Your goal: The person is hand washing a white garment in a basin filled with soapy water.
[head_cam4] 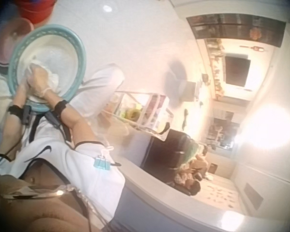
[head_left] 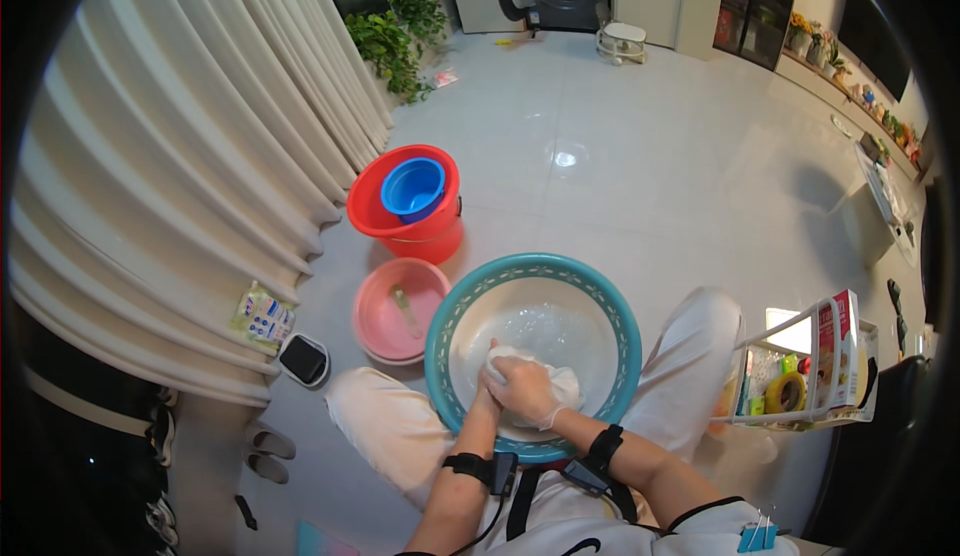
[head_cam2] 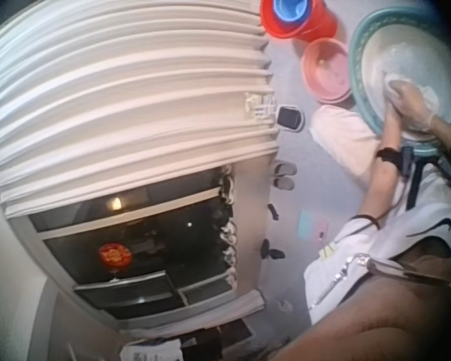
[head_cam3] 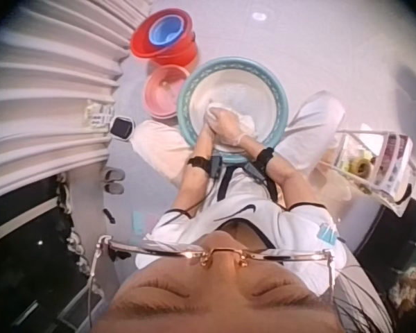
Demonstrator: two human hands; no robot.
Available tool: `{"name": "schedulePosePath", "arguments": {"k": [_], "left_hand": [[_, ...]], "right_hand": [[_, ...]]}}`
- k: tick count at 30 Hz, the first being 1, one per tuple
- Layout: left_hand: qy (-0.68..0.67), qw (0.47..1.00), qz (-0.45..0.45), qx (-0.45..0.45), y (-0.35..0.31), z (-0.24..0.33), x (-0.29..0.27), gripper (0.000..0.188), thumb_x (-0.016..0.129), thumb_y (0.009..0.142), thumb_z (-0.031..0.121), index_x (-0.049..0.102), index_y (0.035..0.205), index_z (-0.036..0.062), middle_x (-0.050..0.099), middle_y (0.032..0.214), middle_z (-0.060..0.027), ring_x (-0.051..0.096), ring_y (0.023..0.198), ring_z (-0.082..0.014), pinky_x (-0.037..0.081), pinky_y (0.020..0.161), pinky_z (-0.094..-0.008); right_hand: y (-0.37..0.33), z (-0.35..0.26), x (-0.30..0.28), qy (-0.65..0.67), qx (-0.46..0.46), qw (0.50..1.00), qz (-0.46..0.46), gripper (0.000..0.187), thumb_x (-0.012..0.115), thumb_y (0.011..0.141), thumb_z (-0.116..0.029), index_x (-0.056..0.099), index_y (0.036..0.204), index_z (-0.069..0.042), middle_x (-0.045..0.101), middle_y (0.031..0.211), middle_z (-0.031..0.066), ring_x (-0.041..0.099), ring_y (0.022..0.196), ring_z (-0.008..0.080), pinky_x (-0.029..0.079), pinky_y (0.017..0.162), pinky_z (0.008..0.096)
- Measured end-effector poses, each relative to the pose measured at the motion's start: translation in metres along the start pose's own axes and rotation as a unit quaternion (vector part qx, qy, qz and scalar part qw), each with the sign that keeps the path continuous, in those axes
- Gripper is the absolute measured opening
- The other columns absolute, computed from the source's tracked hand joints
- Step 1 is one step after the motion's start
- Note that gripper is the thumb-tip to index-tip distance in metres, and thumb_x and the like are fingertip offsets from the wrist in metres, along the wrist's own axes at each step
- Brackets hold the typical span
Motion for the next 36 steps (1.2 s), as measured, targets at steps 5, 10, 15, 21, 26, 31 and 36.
{"name": "schedulePosePath", "arguments": {"k": [5,10,15,21,26,31,36], "left_hand": [[0.044,0.994,0.037,0.097,0.008,0.003,-0.010,0.043,0.053,0.091,0.039,0.057,0.116,0.0034,0.061,0.107,-0.0116,0.062,0.096,-0.0253,0.052,0.081,-0.0368],[0.225,0.955,0.149,0.123,-0.021,0.030,0.033,0.030,0.057,0.091,0.029,0.064,0.100,0.0007,0.062,0.092,-0.0078,0.057,0.077,-0.0167,0.047,0.073,-0.0300],[0.332,0.895,0.191,0.229,-0.032,0.056,0.028,0.034,0.061,0.087,0.017,0.061,0.115,-0.0002,0.059,0.091,-0.0049,0.051,0.080,-0.0135,0.043,0.073,-0.0254],[0.277,0.932,0.160,0.171,-0.030,0.053,0.055,0.057,0.059,0.083,0.011,0.043,0.138,0.0052,0.054,0.121,-0.0101,0.055,0.103,-0.0187,0.043,0.092,-0.0286],[0.362,0.885,0.036,0.290,-0.011,0.052,0.044,0.047,0.050,0.091,0.017,0.045,0.136,0.0032,0.048,0.132,-0.0097,0.047,0.119,-0.0188,0.033,0.104,-0.0316],[0.196,0.960,-0.104,0.172,-0.010,0.046,0.059,0.043,0.041,0.097,0.024,0.047,0.133,0.0010,0.049,0.133,-0.0067,0.044,0.122,-0.0169,0.032,0.105,-0.0317],[0.286,0.907,-0.135,0.279,-0.019,0.072,0.056,0.035,0.047,0.095,0.017,0.054,0.125,0.0025,0.055,0.121,-0.0049,0.049,0.115,-0.0151,0.039,0.096,-0.0267]], "right_hand": [[0.016,0.021,0.002,-0.081,-0.055,0.995,-0.013,0.028,0.055,0.088,-0.033,0.062,0.083,-0.007,0.065,0.084,0.0174,0.062,0.076,0.0387,0.048,0.069,0.0490],[0.038,0.084,-0.025,-0.110,0.101,0.989,-0.021,0.043,0.046,0.092,-0.041,0.067,0.090,-0.004,0.066,0.090,0.0209,0.063,0.082,0.0390,0.049,0.075,0.0474],[0.046,0.105,-0.050,0.010,0.151,0.988,-0.021,0.041,0.050,0.092,-0.038,0.067,0.096,-0.001,0.066,0.093,0.0238,0.062,0.088,0.0394,0.048,0.080,0.0432],[0.048,0.031,-0.082,0.159,0.085,0.979,-0.094,0.039,0.054,0.093,-0.034,0.064,0.096,0.004,0.065,0.088,0.0190,0.061,0.084,0.0273,0.046,0.078,0.0374],[0.055,-0.035,-0.094,0.247,0.043,0.953,-0.168,0.036,0.053,0.095,-0.031,0.064,0.102,0.003,0.064,0.090,0.0089,0.058,0.084,0.0144,0.046,0.078,0.0305],[0.060,-0.080,-0.130,0.411,0.088,0.904,-0.078,0.033,0.053,0.097,-0.033,0.061,0.096,-0.002,0.061,0.086,0.0010,0.055,0.079,0.0066,0.046,0.071,0.0238],[0.066,-0.122,-0.169,0.473,0.073,0.878,-0.020,0.030,0.054,0.097,-0.033,0.058,0.088,-0.005,0.056,0.079,-0.0027,0.050,0.071,0.0045,0.044,0.063,0.0217]]}}
Point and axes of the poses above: each hand's wrist, its own y-axis towards the middle knuckle, its own x-axis out of the palm, z = x × y, the point moved 5 cm from there along y, towards the middle knuckle
